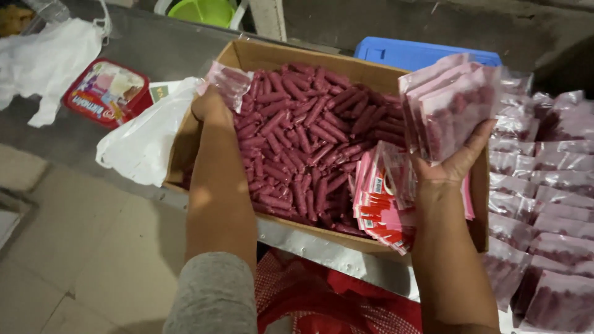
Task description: The person picks up multiple individual meat sticks from a box, inserts them into plastic pouches, and then stacks the filled pouches on a metal table.
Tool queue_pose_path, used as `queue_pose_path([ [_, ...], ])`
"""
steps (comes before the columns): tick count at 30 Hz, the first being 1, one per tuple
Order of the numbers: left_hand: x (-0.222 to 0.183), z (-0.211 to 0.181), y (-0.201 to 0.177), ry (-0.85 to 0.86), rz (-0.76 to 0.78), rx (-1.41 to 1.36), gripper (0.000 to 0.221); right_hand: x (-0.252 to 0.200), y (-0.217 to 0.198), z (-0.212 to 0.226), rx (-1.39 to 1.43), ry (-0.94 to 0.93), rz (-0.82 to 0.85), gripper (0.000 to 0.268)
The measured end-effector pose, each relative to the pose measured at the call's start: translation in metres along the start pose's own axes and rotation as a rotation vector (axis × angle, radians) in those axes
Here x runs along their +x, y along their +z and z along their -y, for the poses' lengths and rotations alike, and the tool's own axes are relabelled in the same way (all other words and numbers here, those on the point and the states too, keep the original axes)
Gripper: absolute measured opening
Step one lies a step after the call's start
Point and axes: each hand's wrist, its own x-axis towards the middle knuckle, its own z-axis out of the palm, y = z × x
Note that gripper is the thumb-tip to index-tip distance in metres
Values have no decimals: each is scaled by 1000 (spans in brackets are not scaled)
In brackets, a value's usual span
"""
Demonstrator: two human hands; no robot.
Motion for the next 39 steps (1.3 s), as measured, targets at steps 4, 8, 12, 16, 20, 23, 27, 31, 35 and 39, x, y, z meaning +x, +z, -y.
queue_pose_path([
  [4, 5, 0, 4, -15, -57, -165, 33, -2, 6, 1, -106, -16, 61, 98],
  [8, -2, -6, 8, -5, -232, -924, 36, 39, -39, 8, 37, 54, 36, 53],
  [12, -19, -32, 4, -129, -384, -1898, 42, 11, -17, -4, 77, 4, 66, 49],
  [16, -60, -84, -17, -20, -311, -2168, 34, -11, 6, -7, 147, 30, 115, 45],
  [20, -280, -146, -122, 169, 63, -2467, 19, -19, 12, -9, 155, 57, 171, 44],
  [23, -285, -207, -88, 194, 286, -2463, 18, -11, -1, -4, 135, 38, 211, 40],
  [27, -323, -226, -63, 469, 176, -2257, 10, 26, -30, 4, 109, -4, 198, 43],
  [31, -355, -221, -66, 869, 52, -1894, 16, 19, -27, 9, 217, 45, 288, 49],
  [35, -343, -221, -58, 862, 101, -1945, 12, 41, -58, -7, 236, 36, 331, 47],
  [39, -345, -218, -61, 1127, 107, -1782, 20, 47, -66, -8, 225, 40, 386, 47],
])
